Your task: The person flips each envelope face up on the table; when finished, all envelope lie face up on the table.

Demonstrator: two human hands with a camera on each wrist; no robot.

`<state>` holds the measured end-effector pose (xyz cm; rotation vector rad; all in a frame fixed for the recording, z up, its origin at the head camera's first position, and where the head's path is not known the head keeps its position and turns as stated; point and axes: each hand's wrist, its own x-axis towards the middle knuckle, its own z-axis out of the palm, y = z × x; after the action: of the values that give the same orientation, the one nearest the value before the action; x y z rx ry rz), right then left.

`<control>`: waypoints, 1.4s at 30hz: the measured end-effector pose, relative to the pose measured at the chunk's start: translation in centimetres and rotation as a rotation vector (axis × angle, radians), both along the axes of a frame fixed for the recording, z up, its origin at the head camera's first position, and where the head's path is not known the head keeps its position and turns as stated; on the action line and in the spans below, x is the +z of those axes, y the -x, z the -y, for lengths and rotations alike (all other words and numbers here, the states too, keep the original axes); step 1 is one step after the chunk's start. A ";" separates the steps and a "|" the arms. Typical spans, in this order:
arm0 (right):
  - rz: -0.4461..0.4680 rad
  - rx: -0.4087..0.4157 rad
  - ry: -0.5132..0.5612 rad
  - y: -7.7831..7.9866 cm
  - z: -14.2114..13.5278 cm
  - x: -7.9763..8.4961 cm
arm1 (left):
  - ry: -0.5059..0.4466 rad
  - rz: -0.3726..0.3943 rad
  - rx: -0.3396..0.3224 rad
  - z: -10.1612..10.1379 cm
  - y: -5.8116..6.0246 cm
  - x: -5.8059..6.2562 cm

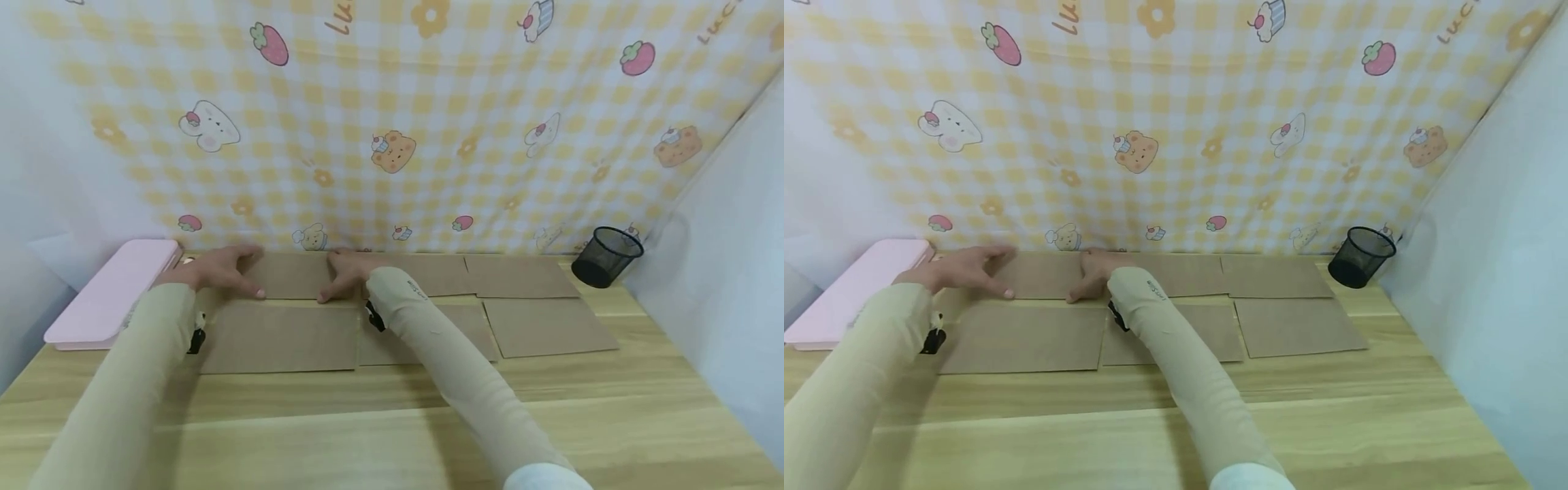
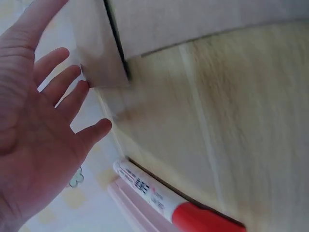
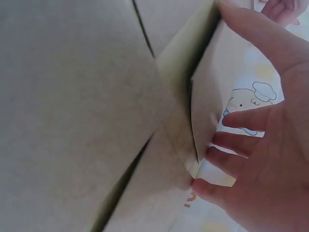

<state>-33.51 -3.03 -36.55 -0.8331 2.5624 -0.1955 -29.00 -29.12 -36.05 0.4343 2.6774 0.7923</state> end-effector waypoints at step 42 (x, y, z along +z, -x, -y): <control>-0.060 0.004 0.296 -4.8 -8.3 2.9 | 0.178 -0.451 -0.183 -5.7 -4.4 2.4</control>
<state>-28.73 5.26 -33.61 -0.9622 2.6253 -0.5675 -24.65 -23.46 -33.69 0.8875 3.0205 0.4363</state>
